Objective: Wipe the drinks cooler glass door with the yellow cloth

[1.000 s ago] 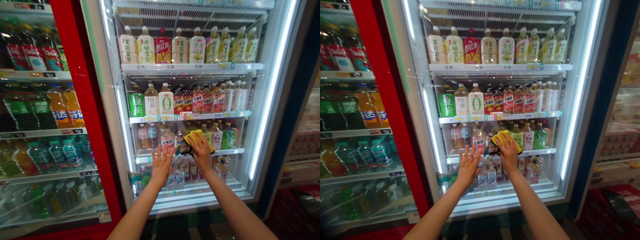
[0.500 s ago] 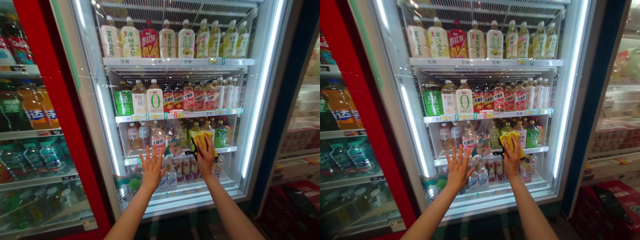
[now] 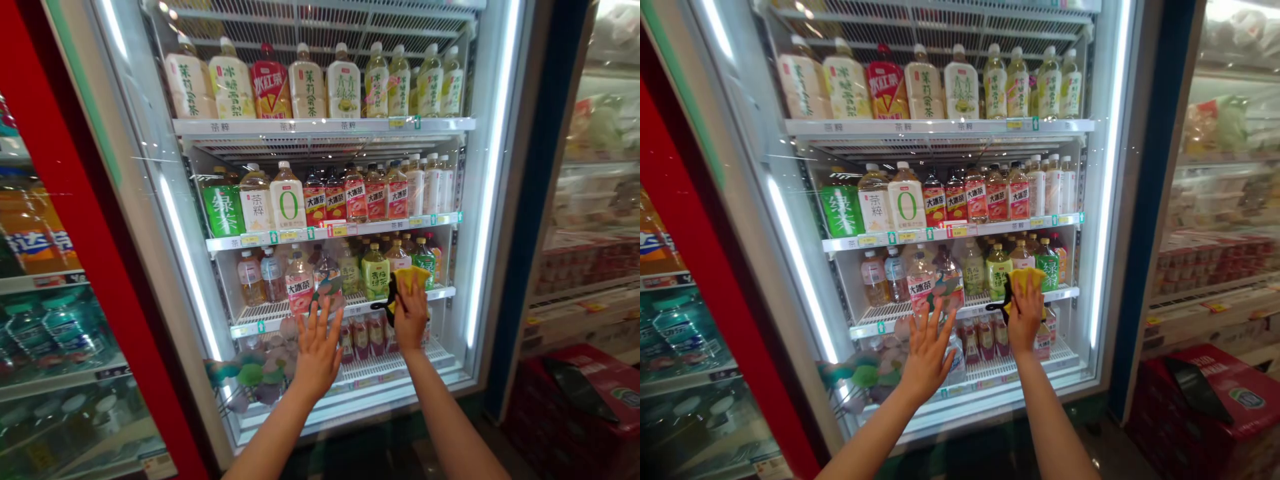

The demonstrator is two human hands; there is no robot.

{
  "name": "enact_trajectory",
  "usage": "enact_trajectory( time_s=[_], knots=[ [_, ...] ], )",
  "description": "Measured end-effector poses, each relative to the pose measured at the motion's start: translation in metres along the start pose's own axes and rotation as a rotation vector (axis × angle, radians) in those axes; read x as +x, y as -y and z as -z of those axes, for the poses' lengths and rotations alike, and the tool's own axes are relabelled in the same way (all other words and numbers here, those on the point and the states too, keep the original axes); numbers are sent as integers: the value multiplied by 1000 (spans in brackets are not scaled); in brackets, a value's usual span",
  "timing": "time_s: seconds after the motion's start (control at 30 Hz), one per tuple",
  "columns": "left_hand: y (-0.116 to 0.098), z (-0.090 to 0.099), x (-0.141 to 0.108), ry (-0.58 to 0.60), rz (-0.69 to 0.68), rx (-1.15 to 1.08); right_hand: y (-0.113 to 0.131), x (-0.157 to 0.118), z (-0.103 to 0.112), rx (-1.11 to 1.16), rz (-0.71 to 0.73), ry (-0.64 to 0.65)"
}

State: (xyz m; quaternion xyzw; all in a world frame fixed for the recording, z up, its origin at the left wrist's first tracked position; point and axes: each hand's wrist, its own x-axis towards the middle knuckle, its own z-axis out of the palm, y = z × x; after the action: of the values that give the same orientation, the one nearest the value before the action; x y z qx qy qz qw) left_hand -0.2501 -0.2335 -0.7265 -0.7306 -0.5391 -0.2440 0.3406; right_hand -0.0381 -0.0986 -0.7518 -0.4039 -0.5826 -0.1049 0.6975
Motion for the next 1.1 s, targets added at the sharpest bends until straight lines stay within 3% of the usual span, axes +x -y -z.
enact_trajectory(
  time_s=[0.07, 0.13, 0.27, 0.37, 0.43, 0.5, 0.6, 0.73, 0.83, 0.9, 0.97, 1.03, 1.1],
  knots=[
    [-8, -3, 0, -5, -15, -11, -5, -14, -5, -31, -127, -102],
    [-16, -7, 1, 1, -17, -26, 3, -29, -11, -58, -110, -43],
    [-31, -11, 6, 17, -34, -47, 25, -29, -10, -28, 207, 255],
    [-36, -13, 10, 16, -64, -43, 11, -7, 6, -21, 348, 344],
    [-37, -15, 11, 13, -80, -30, -7, 1, 14, -49, 255, 275],
    [-39, -17, 13, 15, -86, -19, -21, 0, 13, -64, 81, 128],
    [-46, -22, 19, 39, -75, -10, -19, -10, 1, -45, -94, -39],
    [-64, -31, 33, 55, -101, -19, -9, -2, -3, 47, -46, 35],
    [-75, -36, 46, 47, -136, -33, -30, 12, 14, 84, 2, 139],
    [-79, -40, 53, 46, -146, -23, -54, 11, 24, 65, -132, 71],
    [-83, -45, 59, 44, -157, -4, -74, 1, 26, 44, -358, -109],
    [-87, -51, 64, 33, -166, 24, -84, -8, 21, 37, -531, -260],
    [-92, -59, 69, 18, -169, 53, -83, -7, 16, 44, -570, -277]
  ],
)
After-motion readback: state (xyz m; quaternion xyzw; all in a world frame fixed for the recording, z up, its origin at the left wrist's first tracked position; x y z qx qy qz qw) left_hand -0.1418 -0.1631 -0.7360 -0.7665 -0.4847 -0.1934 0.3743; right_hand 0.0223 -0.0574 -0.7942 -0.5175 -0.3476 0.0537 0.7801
